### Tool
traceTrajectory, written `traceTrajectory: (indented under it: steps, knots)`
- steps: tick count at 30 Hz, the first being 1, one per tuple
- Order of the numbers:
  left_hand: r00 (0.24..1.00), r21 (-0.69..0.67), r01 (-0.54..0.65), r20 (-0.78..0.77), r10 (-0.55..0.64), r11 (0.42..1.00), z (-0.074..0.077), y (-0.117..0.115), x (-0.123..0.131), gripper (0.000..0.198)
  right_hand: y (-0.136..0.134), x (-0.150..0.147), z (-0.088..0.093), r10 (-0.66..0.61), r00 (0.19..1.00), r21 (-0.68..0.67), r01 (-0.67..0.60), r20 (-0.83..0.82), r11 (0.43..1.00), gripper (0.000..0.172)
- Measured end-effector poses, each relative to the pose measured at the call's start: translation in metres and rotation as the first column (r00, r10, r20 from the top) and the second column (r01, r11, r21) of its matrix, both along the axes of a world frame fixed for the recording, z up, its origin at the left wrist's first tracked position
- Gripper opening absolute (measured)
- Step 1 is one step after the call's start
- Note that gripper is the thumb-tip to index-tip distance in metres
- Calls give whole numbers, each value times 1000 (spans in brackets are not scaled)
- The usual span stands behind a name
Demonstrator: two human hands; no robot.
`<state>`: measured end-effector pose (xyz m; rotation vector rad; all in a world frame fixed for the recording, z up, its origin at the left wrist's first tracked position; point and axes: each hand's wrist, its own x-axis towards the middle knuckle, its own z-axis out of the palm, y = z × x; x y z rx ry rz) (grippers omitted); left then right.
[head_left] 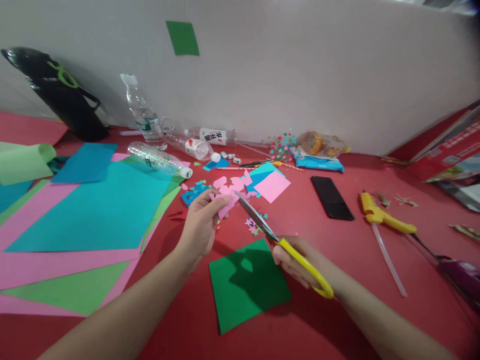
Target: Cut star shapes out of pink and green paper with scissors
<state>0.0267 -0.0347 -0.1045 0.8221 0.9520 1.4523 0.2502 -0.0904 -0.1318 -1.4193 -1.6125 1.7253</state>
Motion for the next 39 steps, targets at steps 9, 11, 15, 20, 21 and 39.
traceTrajectory:
  steps: [9, 11, 15, 20, 21, 39]
  knots:
    - [1000, 51, -19, 26, 18, 999, 3, -7, 9, 18, -3, -7, 16, -3, 997, -4, 3, 82, 1000, 37]
    - [1000, 53, -21, 12, 20, 998, 5, -7, 8, 19, -1, -4, 20, 28, 996, 1, -28, 83, 1000, 41]
    - [999, 72, -11, -30, 13, 997, 7, -3, 2, 18, 2, 3, 24, 69, 996, 103, -75, 64, 992, 51]
    - [998, 106, -1, -56, 7, 994, 3, -1, -2, 12, 0, 1, 22, 45, 997, 54, -48, 59, 997, 55]
    - [998, 97, -4, -61, 10, 995, 2, -1, -2, 10, -1, 0, 21, 43, 998, 49, -45, 55, 998, 55]
    - [1000, 80, -2, -19, 4, 997, 0, -2, 0, 16, -3, -4, 19, 34, 998, 96, -38, 48, 995, 50]
